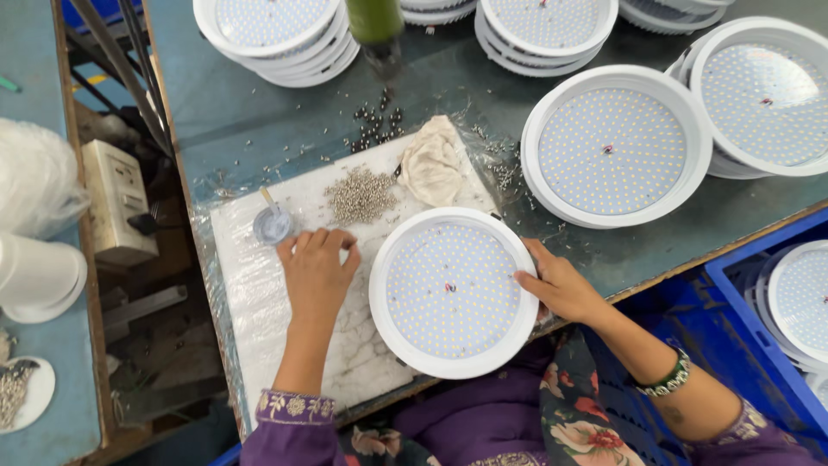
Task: The person places screws into a circular LED light panel by hand and then secures them using a power screwdriver.
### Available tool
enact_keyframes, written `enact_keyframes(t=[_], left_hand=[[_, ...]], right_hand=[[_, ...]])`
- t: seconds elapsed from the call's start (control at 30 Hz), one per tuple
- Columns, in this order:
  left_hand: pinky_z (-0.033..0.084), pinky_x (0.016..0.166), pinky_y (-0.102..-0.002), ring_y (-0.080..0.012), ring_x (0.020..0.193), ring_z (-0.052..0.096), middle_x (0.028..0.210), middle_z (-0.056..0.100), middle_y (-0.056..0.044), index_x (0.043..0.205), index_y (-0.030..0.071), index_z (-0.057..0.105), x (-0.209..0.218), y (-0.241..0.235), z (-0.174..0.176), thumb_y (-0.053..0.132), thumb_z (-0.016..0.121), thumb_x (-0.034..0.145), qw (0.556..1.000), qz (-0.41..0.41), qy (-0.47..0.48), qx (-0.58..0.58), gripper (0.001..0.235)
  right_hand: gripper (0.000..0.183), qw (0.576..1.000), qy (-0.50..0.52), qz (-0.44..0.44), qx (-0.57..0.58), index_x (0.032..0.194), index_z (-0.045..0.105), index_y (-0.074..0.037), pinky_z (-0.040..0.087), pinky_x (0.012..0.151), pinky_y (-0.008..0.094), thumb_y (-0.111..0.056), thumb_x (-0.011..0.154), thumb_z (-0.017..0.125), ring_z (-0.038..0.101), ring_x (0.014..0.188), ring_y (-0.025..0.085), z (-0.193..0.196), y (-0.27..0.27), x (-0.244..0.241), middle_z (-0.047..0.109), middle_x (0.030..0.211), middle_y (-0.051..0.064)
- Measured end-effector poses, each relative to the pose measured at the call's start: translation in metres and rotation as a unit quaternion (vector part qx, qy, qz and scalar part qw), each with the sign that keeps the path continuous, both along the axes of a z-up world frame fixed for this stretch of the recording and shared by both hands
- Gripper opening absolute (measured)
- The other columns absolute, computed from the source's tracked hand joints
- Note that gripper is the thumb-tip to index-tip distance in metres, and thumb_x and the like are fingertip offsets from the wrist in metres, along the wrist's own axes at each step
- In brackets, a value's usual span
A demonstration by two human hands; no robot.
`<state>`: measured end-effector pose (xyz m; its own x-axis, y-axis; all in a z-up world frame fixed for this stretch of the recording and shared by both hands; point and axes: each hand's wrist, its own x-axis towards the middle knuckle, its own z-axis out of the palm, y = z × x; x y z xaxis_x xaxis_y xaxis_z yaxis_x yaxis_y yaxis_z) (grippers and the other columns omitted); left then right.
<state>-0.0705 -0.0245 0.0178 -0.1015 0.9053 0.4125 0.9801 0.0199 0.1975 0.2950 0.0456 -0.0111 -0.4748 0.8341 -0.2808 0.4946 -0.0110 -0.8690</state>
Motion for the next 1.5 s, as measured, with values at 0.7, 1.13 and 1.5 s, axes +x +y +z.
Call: enact_keyframes(t=[0.7, 1.13, 1.5], left_hand=[[0.039, 0.096, -0.044, -0.0242, 0.103, 0.062, 0.102, 0.068, -0.002, 0.127, 0.008, 0.062, 0.075, -0.095, -0.061, 0.025, 0.075, 0.084, 0.983, -0.027, -0.181, 0.005, 0.048], [0.036, 0.093, -0.047, -0.0234, 0.101, 0.062, 0.097, 0.069, -0.001, 0.127, 0.005, 0.06, 0.067, -0.092, -0.084, 0.026, 0.077, 0.083, 0.979, -0.021, -0.196, -0.057, 0.051], [0.038, 0.093, -0.045, -0.0221, 0.099, 0.062, 0.096, 0.068, 0.002, 0.123, 0.01, 0.063, 0.07, -0.09, -0.071, 0.029, 0.076, 0.081, 0.987, -0.014, -0.157, -0.014, 0.047]], right_hand=[[0.034, 0.903, 0.141, -0.337, 0.226, 0.132, 0.037, 0.0, 0.047, 0.04, 0.028, -0.003, 0.101, 0.051, 0.065, 0.056, 0.017, 0.06, 0.354, 0.054, 0.069, 0.099, 0.016], [0.066, 0.889, -0.385, -0.203, 0.142, 0.103, 0.077, 0.002, 0.051, 0.072, 0.041, -0.053, 0.115, 0.042, 0.067, 0.071, 0.021, 0.045, 0.38, 0.04, 0.076, 0.08, 0.011], [0.056, 0.907, -0.35, 0.016, 0.233, 0.12, 0.072, -0.009, 0.053, 0.09, 0.045, -0.055, 0.089, 0.07, 0.07, 0.105, 0.034, 0.072, 0.309, 0.102, 0.075, 0.113, 0.017]])
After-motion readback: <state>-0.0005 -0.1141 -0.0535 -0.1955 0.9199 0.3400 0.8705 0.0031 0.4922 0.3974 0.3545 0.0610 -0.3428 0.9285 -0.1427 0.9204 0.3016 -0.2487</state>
